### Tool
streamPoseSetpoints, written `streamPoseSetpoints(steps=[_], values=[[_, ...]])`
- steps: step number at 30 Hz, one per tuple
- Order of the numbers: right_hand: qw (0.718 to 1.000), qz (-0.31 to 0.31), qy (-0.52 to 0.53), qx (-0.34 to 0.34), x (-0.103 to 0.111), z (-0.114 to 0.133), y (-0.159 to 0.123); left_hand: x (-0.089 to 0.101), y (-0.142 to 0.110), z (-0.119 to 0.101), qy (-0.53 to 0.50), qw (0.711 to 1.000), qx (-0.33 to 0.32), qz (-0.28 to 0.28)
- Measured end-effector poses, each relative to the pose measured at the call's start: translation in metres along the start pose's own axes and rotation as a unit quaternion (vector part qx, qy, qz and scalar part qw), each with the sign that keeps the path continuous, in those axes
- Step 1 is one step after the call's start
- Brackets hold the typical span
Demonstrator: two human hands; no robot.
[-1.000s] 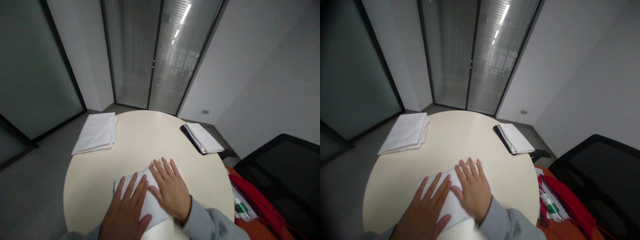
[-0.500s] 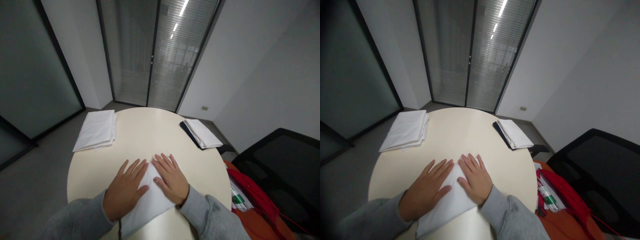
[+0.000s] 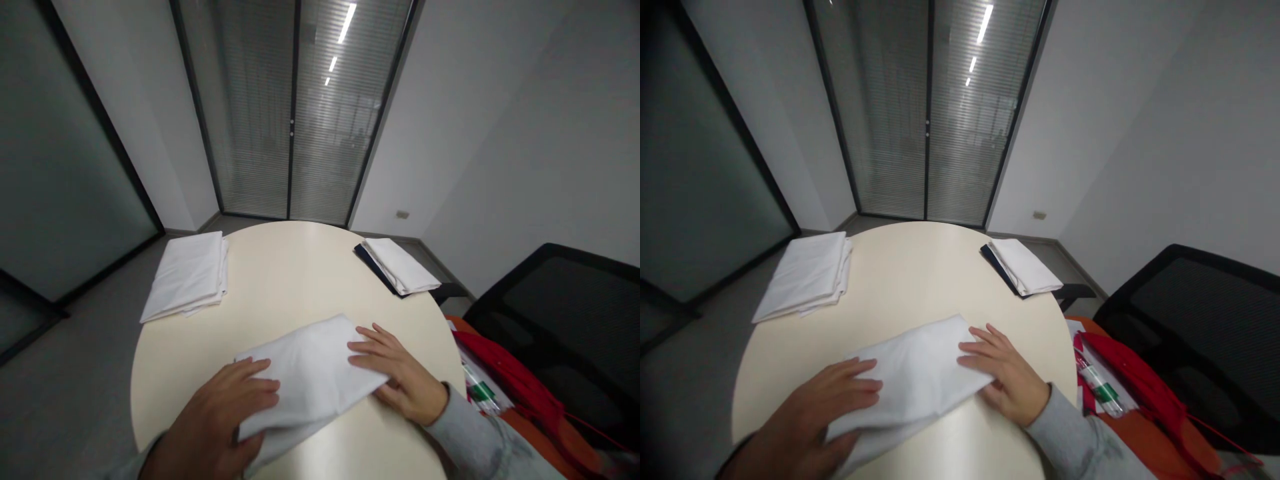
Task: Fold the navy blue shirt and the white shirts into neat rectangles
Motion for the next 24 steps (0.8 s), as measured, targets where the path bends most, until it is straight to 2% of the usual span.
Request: streamPoseSetpoints(steps=[2, 5, 6, 8, 10, 11, 12, 14, 17, 19, 21, 24], values=[[0.998, -0.023, 0.052, -0.009, 0.016, -0.002, 0.015, 0.013, 0.016, 0.026, -0.077, 0.992, 0.102, -0.011], [0.982, -0.087, 0.113, -0.123, 0.045, -0.033, 0.048, 0.024, 0.053, 0.085, -0.143, 0.957, 0.246, -0.048], [0.971, -0.114, 0.119, -0.172, 0.052, -0.047, 0.059, 0.029, 0.069, 0.105, -0.139, 0.951, 0.267, -0.073], [0.953, -0.171, 0.104, -0.226, 0.065, -0.070, 0.082, 0.030, 0.100, 0.146, -0.117, 0.945, 0.283, -0.110], [0.944, -0.231, 0.043, -0.231, 0.076, -0.079, 0.099, 0.024, 0.117, 0.182, -0.093, 0.936, 0.310, -0.136], [0.942, -0.250, 0.002, -0.222, 0.077, -0.077, 0.103, 0.021, 0.119, 0.192, -0.074, 0.936, 0.310, -0.148], [0.944, -0.255, -0.040, -0.207, 0.075, -0.073, 0.105, 0.019, 0.119, 0.197, -0.048, 0.940, 0.300, -0.157], [0.954, -0.222, -0.102, -0.172, 0.059, -0.056, 0.100, 0.011, 0.111, 0.191, 0.002, 0.954, 0.259, -0.149], [0.976, -0.118, -0.127, -0.131, 0.014, -0.023, 0.078, -0.015, 0.092, 0.165, 0.033, 0.981, 0.184, -0.044], [0.981, -0.069, -0.138, -0.120, -0.010, -0.003, 0.063, -0.029, 0.085, 0.149, 0.057, 0.988, 0.142, 0.028], [0.979, -0.049, -0.153, -0.128, -0.022, 0.008, 0.058, -0.035, 0.089, 0.141, 0.098, 0.987, 0.110, 0.060], [0.973, -0.035, -0.151, -0.173, -0.023, -0.002, 0.071, -0.042, 0.114, 0.141, 0.124, 0.985, 0.079, 0.088]])
Point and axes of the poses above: each hand's wrist, its own y-axis towards the middle knuckle, its own x-axis out of the back of the hand, z = x × y, the point moved 10 cm from there along y, towards the middle knuckle, and after that the axes turned 2 degrees about -x, right-handed, at the moved point
